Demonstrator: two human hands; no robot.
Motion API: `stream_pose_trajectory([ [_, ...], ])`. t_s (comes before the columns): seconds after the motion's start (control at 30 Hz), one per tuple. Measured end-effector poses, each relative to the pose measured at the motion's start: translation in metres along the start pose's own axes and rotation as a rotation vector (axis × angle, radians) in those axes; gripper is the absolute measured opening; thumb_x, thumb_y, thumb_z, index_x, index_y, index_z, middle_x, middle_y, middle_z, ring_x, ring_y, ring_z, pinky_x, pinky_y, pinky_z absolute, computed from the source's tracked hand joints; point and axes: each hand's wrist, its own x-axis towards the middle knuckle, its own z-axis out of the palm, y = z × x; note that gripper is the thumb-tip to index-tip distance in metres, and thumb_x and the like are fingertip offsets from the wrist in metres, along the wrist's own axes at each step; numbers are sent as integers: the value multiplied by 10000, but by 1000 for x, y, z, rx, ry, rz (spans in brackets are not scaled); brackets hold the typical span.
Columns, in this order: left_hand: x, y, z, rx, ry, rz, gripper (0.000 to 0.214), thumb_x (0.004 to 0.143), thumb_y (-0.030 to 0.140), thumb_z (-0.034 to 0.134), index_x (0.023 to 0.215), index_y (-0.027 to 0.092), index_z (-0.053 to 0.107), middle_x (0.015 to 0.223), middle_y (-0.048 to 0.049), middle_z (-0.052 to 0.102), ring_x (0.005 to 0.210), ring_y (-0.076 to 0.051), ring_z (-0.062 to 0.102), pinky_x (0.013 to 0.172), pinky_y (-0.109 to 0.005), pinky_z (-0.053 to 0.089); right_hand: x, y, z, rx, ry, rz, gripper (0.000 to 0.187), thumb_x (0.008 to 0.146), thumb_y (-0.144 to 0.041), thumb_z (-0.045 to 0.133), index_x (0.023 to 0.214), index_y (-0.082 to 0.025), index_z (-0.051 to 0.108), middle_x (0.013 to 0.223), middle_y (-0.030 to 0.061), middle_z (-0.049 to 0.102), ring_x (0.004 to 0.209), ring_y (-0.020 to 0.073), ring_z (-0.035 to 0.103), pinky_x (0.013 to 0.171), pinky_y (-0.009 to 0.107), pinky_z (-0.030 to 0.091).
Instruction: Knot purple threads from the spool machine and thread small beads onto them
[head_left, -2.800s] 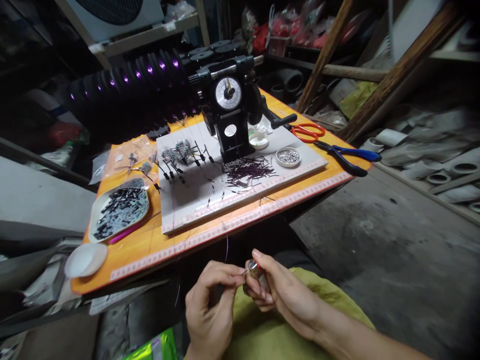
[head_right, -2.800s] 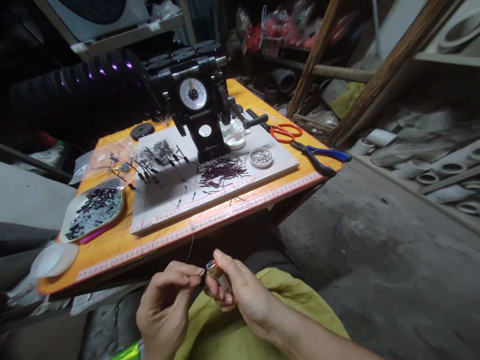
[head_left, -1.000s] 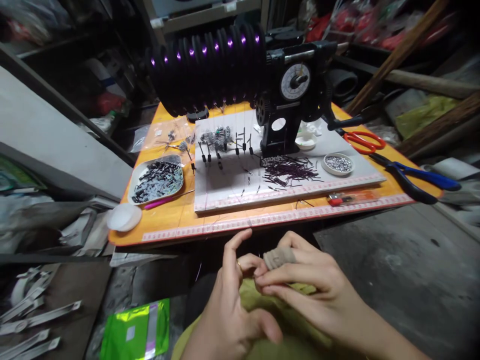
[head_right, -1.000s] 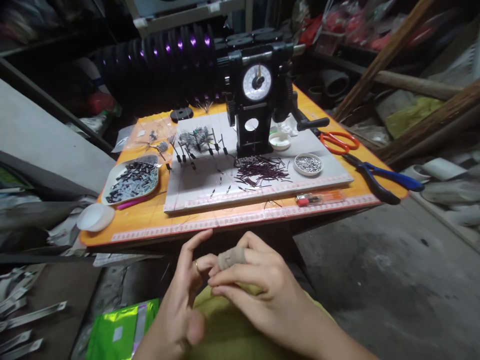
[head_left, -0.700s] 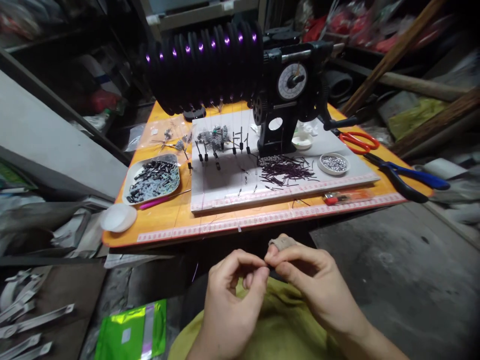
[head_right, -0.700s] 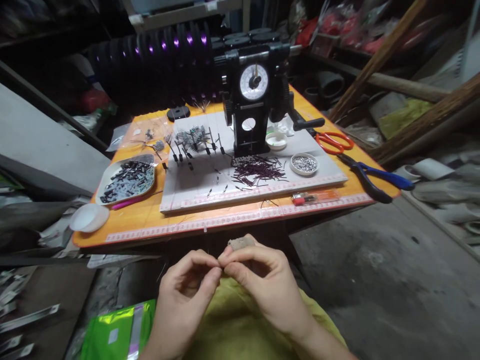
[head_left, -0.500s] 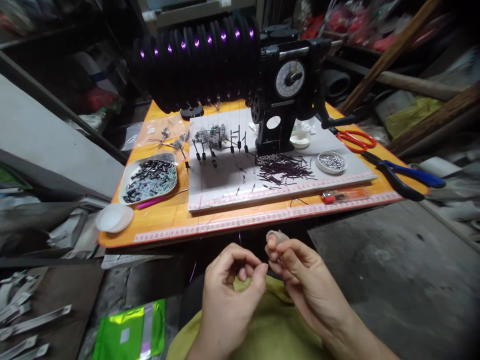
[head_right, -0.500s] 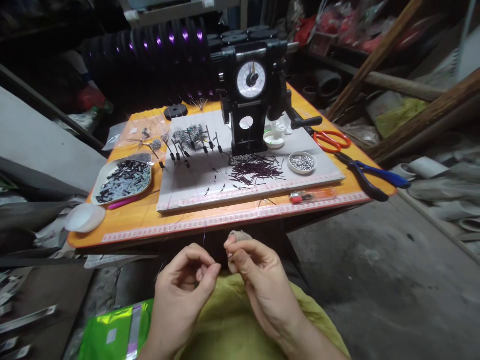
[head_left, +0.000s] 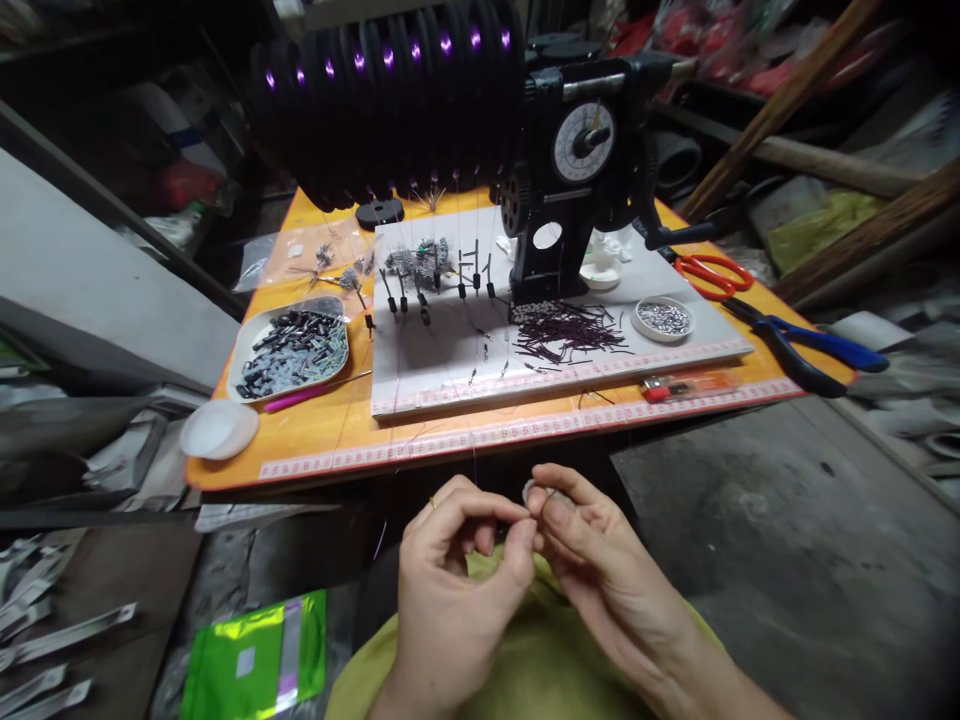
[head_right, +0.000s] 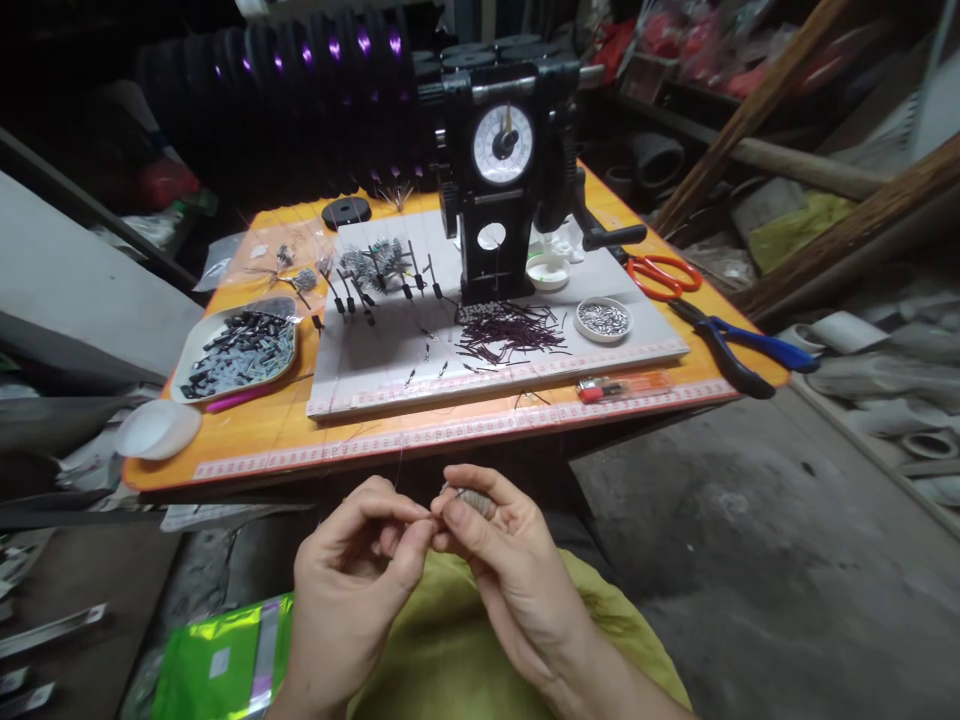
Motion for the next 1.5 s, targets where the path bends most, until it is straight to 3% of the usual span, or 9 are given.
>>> stream_pose_trajectory([
  [0.23,1,4,1,71,-20,-28,178,749,39,594,707,211,576,666,42,516,596,-104,460,546,-212,388,0,4,0,0,-3,28,302,631,-227,922,887,-221,761,746,-11,735,661,88,674,664,179,570],
  [0.9,-1,1,-1,78,-60,-70,159,759,58,577,717,209,554,682,40,511,603,-102,450,549,-209,388,0,5,-1,-76,3,-21,305,634,-230,920,881,-192,746,728,-6,730,616,87,657,630,191,557],
  [1.3,1,7,-7,188,-160,-112,126,769,103,555,690,199,537,661,38,495,607,-104,437,569,-225,389,5,-3,-16,-251,-138,-13,315,696,-238,888,945,-195,700,774,-10,708,666,85,681,647,174,546],
  [1.5,1,8,-10,230,-144,-51,134,764,85,546,691,198,541,658,42,511,600,-97,451,560,-214,394,4,1,-12,-146,-130,30,335,678,-249,901,927,-190,686,762,-25,701,623,60,666,637,158,535],
])
